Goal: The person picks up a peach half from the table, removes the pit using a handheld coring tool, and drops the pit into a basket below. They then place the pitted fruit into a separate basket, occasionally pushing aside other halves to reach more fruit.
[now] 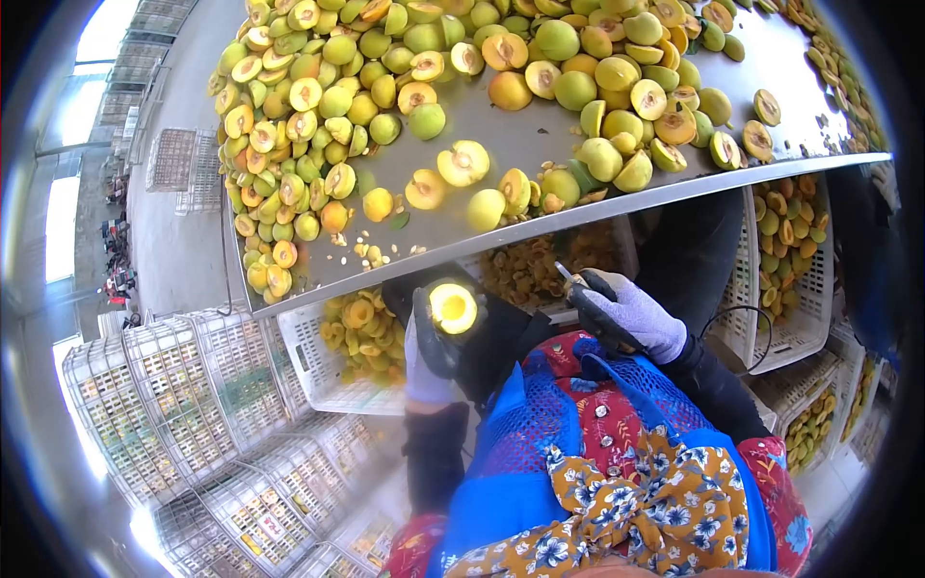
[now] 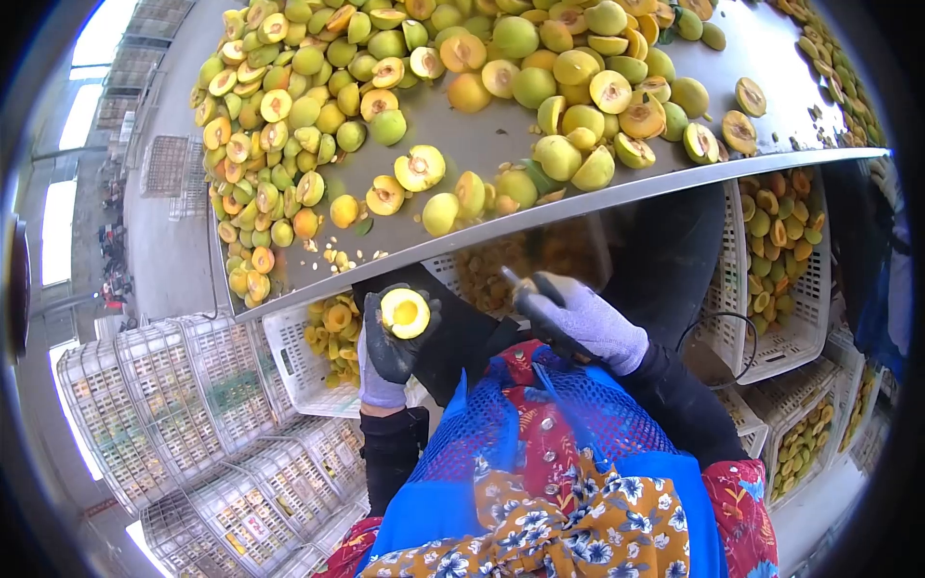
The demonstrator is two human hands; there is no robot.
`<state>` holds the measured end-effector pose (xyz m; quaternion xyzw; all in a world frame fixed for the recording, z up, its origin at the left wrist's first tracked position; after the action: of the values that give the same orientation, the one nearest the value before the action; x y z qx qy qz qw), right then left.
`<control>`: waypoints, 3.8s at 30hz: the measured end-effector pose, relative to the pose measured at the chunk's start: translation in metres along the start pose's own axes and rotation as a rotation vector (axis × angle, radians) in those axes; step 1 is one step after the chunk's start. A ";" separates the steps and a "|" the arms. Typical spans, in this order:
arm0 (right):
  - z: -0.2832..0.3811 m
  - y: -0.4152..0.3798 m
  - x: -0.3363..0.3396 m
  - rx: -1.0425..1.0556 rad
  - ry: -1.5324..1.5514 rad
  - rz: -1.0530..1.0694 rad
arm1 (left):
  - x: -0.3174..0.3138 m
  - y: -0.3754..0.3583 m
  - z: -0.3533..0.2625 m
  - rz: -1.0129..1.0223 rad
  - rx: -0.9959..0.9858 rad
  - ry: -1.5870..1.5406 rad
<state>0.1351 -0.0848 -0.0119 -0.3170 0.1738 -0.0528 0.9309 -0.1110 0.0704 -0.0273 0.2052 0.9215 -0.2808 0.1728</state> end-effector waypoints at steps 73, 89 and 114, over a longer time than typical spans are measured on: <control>-0.001 0.006 -0.036 -0.092 0.487 0.191 | -0.105 0.017 0.054 0.221 -0.390 0.336; 0.009 -0.013 -0.013 -0.135 1.026 0.514 | -0.086 0.016 0.046 0.165 -0.670 0.698; 0.023 -0.010 -0.031 0.550 -0.735 -0.364 | -0.073 0.062 -0.029 0.213 -0.032 0.398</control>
<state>0.1147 -0.0736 0.0199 -0.0823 -0.2445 -0.1430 0.9555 -0.0251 0.1143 -0.0008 0.3501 0.9148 -0.2002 0.0193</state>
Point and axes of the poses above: each hand's wrist, its own y-axis towards the middle knuckle, its own x-axis out of the back of the hand, z = x × y, the point moved 1 cm from there along y, towards the middle knuckle, and after that the axes turned 7 degrees about -x, right-handed, at the moved point
